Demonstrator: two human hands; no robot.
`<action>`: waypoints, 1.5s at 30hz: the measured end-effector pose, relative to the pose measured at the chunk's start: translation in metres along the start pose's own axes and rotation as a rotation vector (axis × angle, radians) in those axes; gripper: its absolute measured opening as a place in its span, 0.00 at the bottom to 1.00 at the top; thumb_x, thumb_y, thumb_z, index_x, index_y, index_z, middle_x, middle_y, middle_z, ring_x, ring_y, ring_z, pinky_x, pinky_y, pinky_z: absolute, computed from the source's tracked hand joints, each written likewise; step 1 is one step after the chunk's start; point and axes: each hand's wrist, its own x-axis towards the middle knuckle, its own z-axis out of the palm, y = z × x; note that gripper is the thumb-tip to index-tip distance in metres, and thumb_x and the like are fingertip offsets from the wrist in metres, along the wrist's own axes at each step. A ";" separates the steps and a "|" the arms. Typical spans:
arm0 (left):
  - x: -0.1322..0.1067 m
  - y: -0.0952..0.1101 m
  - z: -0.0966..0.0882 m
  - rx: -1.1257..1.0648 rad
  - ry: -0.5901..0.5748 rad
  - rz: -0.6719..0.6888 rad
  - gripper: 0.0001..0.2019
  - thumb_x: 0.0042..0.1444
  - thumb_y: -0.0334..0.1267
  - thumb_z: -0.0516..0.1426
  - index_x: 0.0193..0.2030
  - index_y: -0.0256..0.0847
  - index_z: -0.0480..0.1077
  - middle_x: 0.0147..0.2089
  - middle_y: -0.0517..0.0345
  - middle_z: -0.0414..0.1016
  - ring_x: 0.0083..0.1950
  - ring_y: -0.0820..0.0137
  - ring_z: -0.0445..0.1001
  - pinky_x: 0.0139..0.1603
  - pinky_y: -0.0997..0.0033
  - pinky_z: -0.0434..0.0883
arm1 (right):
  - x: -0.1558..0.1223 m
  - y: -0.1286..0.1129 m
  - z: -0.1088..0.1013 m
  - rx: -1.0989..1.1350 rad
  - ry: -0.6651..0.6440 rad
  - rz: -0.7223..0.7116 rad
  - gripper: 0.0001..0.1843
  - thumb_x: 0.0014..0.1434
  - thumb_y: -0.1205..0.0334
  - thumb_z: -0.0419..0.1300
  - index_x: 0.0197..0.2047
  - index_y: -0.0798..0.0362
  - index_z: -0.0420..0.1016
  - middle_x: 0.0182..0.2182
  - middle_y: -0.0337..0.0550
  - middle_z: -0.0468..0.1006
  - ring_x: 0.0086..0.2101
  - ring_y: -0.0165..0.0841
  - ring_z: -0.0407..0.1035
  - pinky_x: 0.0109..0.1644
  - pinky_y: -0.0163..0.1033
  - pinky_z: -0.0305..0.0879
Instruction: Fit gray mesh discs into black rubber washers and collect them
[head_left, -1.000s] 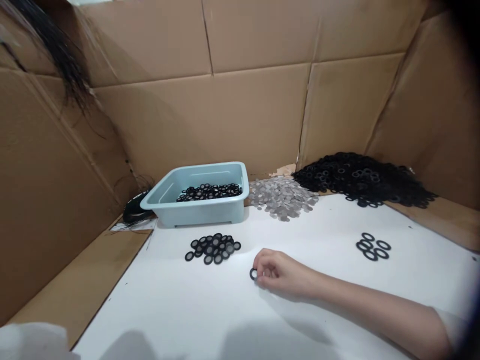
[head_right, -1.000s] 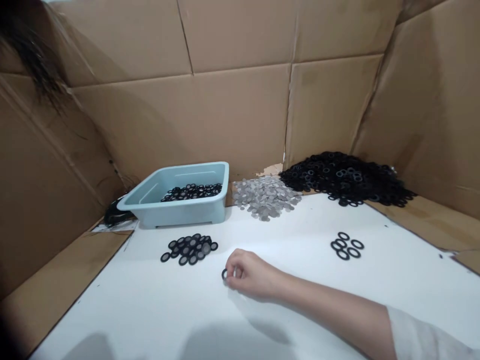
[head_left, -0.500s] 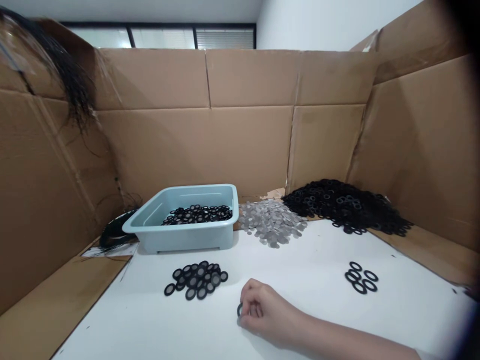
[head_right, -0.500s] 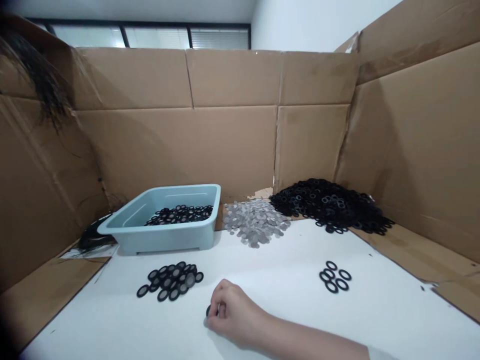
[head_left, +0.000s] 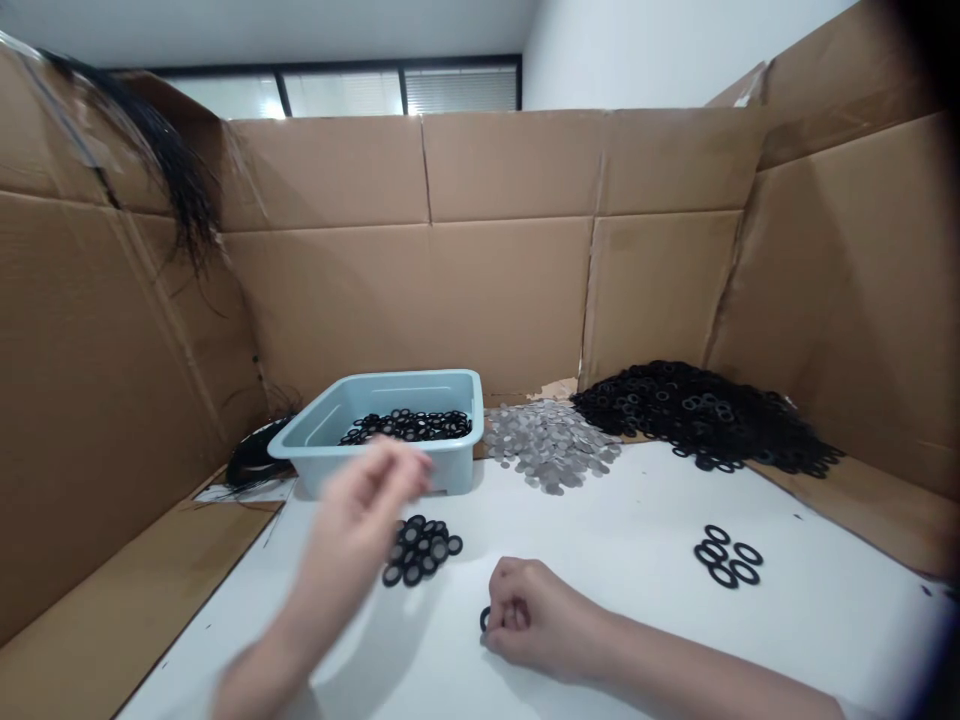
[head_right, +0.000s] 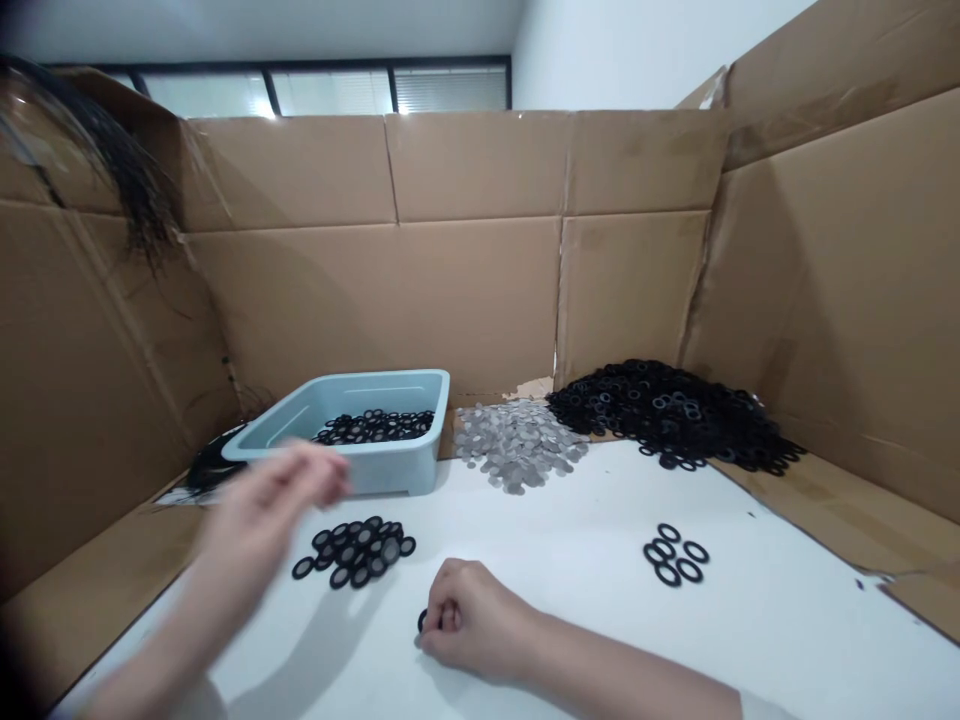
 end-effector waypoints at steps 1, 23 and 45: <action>-0.011 -0.013 0.011 0.015 -0.079 -0.044 0.11 0.56 0.43 0.52 0.31 0.38 0.68 0.29 0.58 0.70 0.30 0.71 0.68 0.30 0.72 0.67 | 0.000 -0.001 0.000 -0.016 -0.004 -0.010 0.02 0.44 0.69 0.57 0.24 0.57 0.71 0.30 0.40 0.68 0.23 0.22 0.60 0.26 0.28 0.57; -0.072 -0.086 0.058 -0.243 -0.381 -0.482 0.07 0.54 0.40 0.51 0.30 0.38 0.59 0.26 0.64 0.56 0.28 0.74 0.56 0.29 0.75 0.55 | 0.007 0.016 0.020 0.500 0.112 0.108 0.06 0.46 0.66 0.59 0.24 0.56 0.63 0.21 0.38 0.70 0.23 0.26 0.65 0.26 0.30 0.57; -0.062 -0.082 0.058 -0.131 -0.394 -0.534 0.07 0.50 0.37 0.52 0.28 0.35 0.67 0.23 0.61 0.65 0.25 0.73 0.61 0.26 0.75 0.55 | 0.013 0.004 0.000 0.291 -0.073 0.219 0.06 0.49 0.63 0.58 0.25 0.57 0.66 0.13 0.34 0.66 0.15 0.23 0.60 0.17 0.27 0.52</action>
